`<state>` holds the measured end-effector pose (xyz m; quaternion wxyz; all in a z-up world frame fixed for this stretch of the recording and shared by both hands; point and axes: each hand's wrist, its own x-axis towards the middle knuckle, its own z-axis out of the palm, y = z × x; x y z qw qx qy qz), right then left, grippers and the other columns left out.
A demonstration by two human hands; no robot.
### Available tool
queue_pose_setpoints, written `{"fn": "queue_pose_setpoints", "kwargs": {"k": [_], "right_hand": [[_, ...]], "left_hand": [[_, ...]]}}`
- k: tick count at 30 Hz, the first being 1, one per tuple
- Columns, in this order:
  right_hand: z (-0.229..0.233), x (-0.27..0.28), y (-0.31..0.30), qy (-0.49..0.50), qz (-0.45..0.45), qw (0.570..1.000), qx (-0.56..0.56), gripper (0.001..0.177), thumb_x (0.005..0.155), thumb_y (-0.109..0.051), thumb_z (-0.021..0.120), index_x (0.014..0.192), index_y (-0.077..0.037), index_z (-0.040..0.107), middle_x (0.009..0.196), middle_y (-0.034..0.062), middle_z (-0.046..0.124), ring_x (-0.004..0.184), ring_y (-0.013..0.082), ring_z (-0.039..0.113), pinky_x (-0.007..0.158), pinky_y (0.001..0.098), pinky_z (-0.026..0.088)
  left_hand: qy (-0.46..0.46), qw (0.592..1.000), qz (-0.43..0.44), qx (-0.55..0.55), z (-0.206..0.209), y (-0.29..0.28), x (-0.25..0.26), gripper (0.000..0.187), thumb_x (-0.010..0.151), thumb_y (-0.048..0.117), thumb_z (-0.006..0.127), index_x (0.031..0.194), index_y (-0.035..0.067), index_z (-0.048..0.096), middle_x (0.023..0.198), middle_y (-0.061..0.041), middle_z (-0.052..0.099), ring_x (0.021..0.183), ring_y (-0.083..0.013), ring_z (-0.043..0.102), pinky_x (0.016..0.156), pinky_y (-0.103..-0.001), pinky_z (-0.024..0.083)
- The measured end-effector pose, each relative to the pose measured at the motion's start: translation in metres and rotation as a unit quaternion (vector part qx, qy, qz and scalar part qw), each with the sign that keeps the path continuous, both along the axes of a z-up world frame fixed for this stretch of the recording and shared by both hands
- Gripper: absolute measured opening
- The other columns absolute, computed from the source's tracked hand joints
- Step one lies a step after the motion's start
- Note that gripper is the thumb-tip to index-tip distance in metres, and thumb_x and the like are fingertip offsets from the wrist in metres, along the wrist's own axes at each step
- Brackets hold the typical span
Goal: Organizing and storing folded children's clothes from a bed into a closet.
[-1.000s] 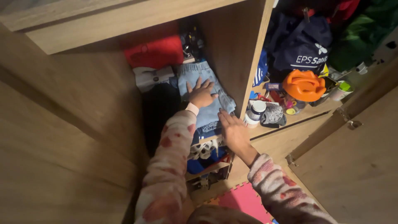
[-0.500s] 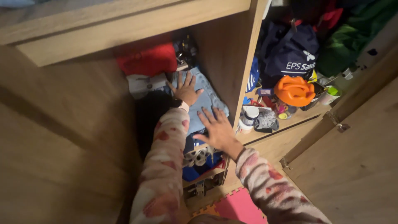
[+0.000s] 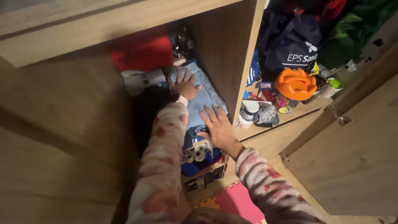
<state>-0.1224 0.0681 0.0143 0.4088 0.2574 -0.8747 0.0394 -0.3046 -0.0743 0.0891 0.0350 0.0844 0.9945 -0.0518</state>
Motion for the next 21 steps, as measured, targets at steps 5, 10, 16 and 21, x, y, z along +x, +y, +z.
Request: {"fn": "queue_pose_setpoints", "kwargs": {"k": [5,10,16,21], "right_hand": [[-0.002,-0.002,0.002,-0.037,0.018,0.999,-0.026,0.090,0.089,-0.073,0.051,0.155,-0.013,0.044,0.147,0.0158,0.054,0.133,0.0424,0.052,0.118,0.0531,0.034],[-0.018,0.000,0.002,-0.044,0.004,0.998,-0.036,0.094,0.089,-0.074,0.054,0.153,-0.005,0.043,0.145,0.0175,0.055,0.138,0.0401,0.047,0.122,0.0526,0.028],[-0.039,0.011,0.010,-0.154,-0.071,0.986,-0.004,0.074,0.093,-0.031,0.052,0.156,0.003,0.032,0.165,0.0169,0.033,0.154,0.0316,0.026,0.129,0.0421,0.016],[-0.018,0.055,0.026,-0.184,-0.006,0.978,-0.103,0.074,0.082,-0.021,0.073,0.148,0.002,0.047,0.157,0.0189,0.044,0.149,0.0340,0.036,0.126,0.0409,0.025]], "left_hand": [[0.089,0.969,-0.211,-0.090,-0.043,-0.037,0.006,0.050,0.103,0.052,0.029,0.150,0.038,0.041,0.156,0.011,0.032,0.148,-0.0225,0.019,0.109,-0.068,0.019],[0.070,0.966,-0.247,-0.022,-0.003,-0.012,0.128,0.047,0.108,0.045,0.029,0.127,0.025,0.067,0.137,0.005,0.064,0.139,-0.0194,0.046,0.118,-0.054,0.031],[0.178,0.968,-0.088,0.152,-0.004,0.024,0.229,0.061,0.102,0.053,0.041,0.141,0.010,0.060,0.153,-0.009,0.053,0.152,-0.0313,0.031,0.120,-0.063,0.016],[0.211,0.951,-0.122,0.188,-0.016,0.018,0.237,0.066,0.102,0.054,0.046,0.142,0.002,0.057,0.152,-0.015,0.053,0.150,-0.0341,0.035,0.120,-0.060,0.022]]}}
